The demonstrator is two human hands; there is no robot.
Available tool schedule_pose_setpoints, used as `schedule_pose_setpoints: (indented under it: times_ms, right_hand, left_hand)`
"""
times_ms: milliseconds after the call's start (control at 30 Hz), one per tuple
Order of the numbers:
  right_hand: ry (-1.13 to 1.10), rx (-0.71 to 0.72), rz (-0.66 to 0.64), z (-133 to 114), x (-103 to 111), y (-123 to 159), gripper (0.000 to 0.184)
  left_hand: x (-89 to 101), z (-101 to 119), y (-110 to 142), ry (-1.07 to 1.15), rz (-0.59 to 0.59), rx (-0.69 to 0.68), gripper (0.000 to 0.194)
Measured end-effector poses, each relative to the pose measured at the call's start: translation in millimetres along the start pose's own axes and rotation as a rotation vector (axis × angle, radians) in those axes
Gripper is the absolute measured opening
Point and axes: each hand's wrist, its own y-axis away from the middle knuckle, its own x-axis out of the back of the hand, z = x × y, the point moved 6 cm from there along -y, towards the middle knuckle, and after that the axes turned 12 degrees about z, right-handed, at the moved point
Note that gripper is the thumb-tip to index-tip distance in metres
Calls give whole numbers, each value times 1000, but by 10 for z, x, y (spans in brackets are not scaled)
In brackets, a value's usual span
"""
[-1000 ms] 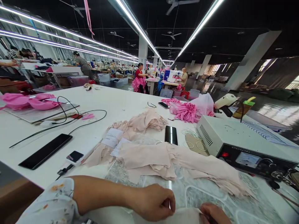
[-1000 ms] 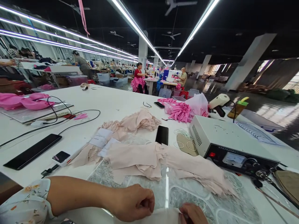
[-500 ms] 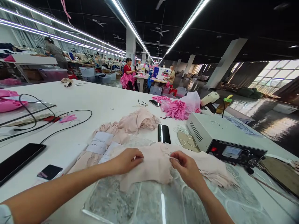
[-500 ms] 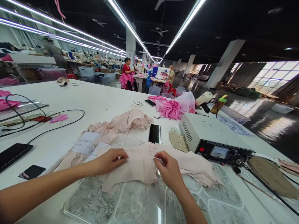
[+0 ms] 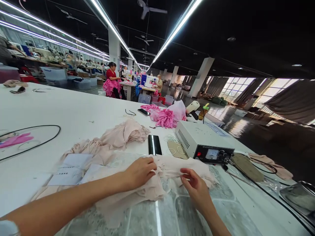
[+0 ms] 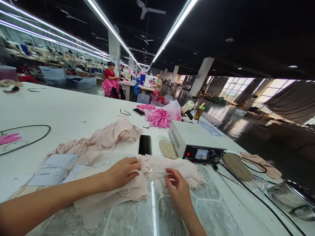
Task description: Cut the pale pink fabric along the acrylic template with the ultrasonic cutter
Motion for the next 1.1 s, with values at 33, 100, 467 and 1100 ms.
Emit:
schedule_pose_setpoints:
  times_ms: [33,100,467,1100]
  right_hand:
    - [10,-16,32,61,112,79,35]
    - [27,-46,86,179,286,208,38]
    - [71,-1,228,261,586,342,31]
    - [566,410,446,66,268,-90,54]
  left_hand:
    - [-106,97,-152,13,-17,-32,10]
    - [-330,250,-447,33,-59,-78,22]
    - [-824,221,-929,114,-273,-51,30]
    - [-451,339,-1096,208,-203,0,28]
